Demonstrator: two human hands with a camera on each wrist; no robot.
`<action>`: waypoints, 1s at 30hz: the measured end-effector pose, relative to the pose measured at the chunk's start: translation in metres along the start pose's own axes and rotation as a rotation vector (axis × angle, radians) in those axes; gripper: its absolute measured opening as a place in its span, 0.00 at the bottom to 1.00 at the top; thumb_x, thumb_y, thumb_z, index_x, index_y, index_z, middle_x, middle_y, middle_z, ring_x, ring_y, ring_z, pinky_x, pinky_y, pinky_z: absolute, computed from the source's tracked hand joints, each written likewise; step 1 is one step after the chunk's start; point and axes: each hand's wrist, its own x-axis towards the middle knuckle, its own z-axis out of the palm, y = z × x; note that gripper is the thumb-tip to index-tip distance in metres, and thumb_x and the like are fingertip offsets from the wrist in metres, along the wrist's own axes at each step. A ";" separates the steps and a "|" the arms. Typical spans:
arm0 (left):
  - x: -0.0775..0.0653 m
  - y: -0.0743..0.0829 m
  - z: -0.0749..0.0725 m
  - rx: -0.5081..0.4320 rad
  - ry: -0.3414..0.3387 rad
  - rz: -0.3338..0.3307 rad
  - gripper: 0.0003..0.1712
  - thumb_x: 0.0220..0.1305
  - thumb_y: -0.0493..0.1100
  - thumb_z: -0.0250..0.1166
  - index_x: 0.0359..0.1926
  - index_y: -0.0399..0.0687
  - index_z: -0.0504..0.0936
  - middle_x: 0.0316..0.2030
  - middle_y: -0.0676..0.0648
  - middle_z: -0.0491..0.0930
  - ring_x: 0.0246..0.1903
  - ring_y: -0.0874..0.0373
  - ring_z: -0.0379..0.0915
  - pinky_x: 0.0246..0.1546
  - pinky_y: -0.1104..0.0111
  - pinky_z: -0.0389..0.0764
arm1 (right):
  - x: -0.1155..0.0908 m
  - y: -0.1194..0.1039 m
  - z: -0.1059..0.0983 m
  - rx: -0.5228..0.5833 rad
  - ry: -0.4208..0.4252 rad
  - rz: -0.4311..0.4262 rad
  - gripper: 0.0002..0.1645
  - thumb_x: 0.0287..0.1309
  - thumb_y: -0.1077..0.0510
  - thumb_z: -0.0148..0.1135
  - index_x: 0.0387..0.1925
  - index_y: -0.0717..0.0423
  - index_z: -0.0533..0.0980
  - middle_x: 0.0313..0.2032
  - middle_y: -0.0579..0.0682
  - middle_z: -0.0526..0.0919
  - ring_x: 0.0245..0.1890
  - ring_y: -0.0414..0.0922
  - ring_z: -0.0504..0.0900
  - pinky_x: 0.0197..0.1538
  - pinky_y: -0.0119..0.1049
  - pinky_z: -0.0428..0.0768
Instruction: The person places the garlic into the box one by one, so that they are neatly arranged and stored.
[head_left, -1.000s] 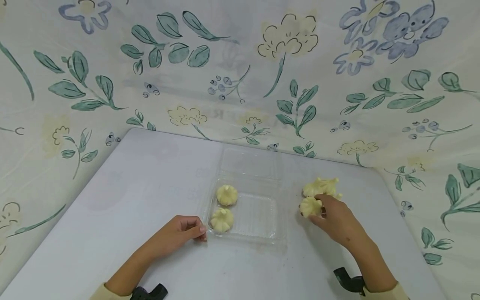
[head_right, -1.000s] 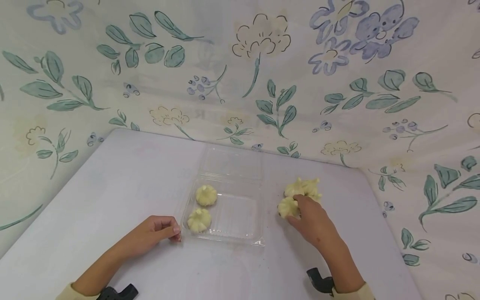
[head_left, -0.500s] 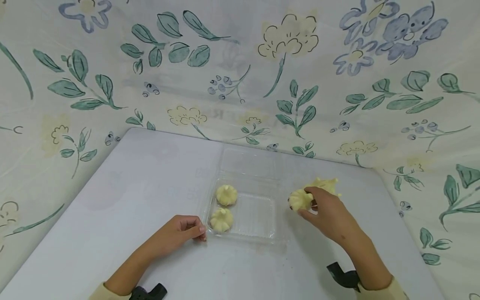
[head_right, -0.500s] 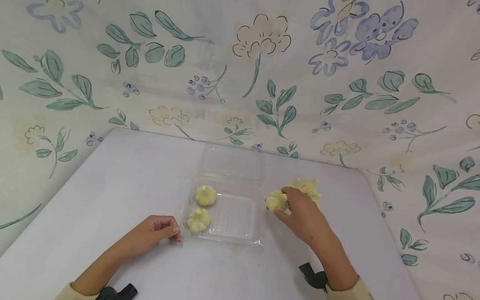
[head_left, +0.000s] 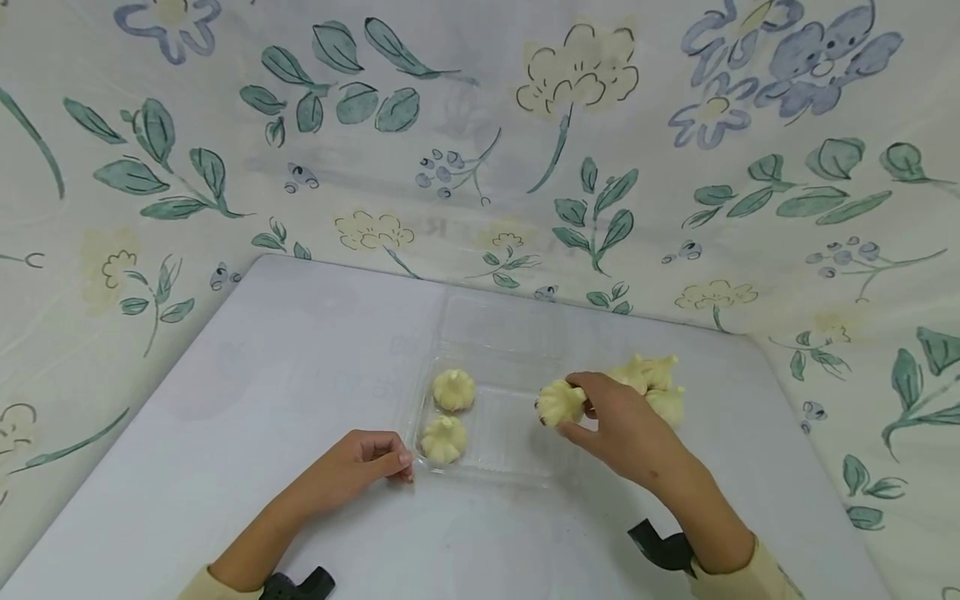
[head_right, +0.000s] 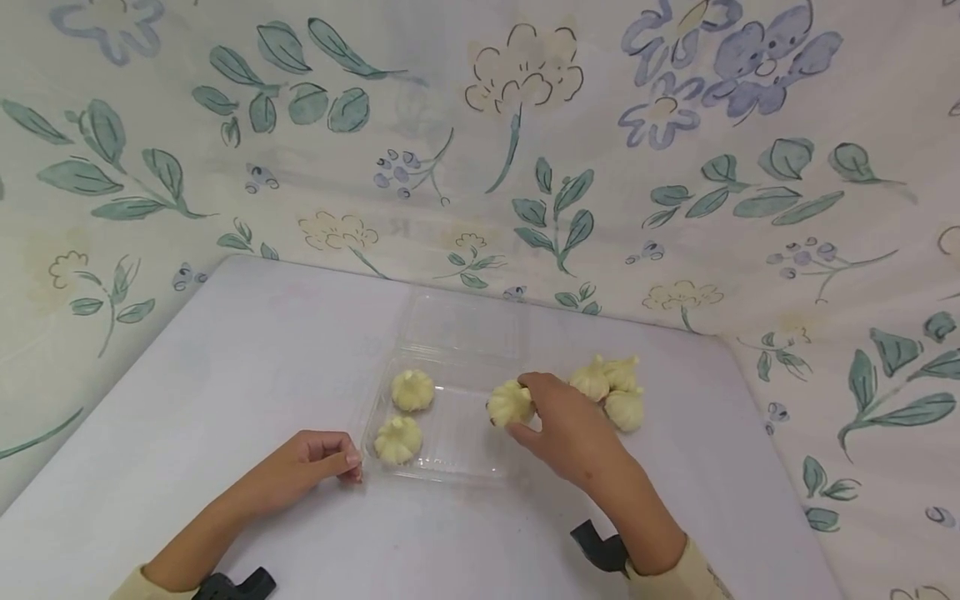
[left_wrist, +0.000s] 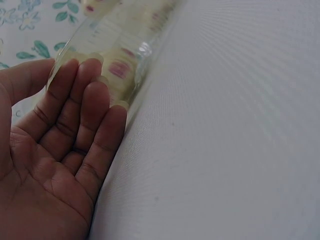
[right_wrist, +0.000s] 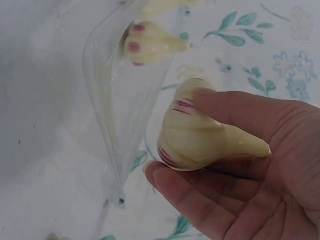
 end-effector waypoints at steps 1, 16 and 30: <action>0.000 0.000 0.000 -0.001 -0.001 -0.002 0.13 0.79 0.41 0.60 0.39 0.39 0.85 0.37 0.45 0.86 0.40 0.55 0.83 0.47 0.65 0.84 | 0.001 -0.002 0.001 -0.001 -0.004 -0.014 0.36 0.62 0.55 0.77 0.66 0.64 0.73 0.60 0.57 0.82 0.48 0.50 0.85 0.49 0.43 0.86; 0.002 -0.001 0.001 -0.003 -0.004 0.006 0.13 0.80 0.41 0.59 0.39 0.38 0.85 0.37 0.45 0.87 0.40 0.54 0.83 0.47 0.65 0.84 | 0.036 -0.020 0.042 -0.065 -0.099 -0.062 0.35 0.62 0.52 0.77 0.65 0.62 0.75 0.57 0.53 0.82 0.48 0.46 0.84 0.51 0.42 0.83; 0.002 0.000 0.001 0.009 -0.002 -0.004 0.13 0.79 0.41 0.60 0.39 0.38 0.85 0.37 0.45 0.87 0.41 0.55 0.83 0.47 0.65 0.84 | 0.058 -0.011 0.070 -0.060 -0.036 -0.052 0.35 0.61 0.51 0.78 0.65 0.59 0.77 0.58 0.55 0.83 0.55 0.50 0.83 0.56 0.47 0.82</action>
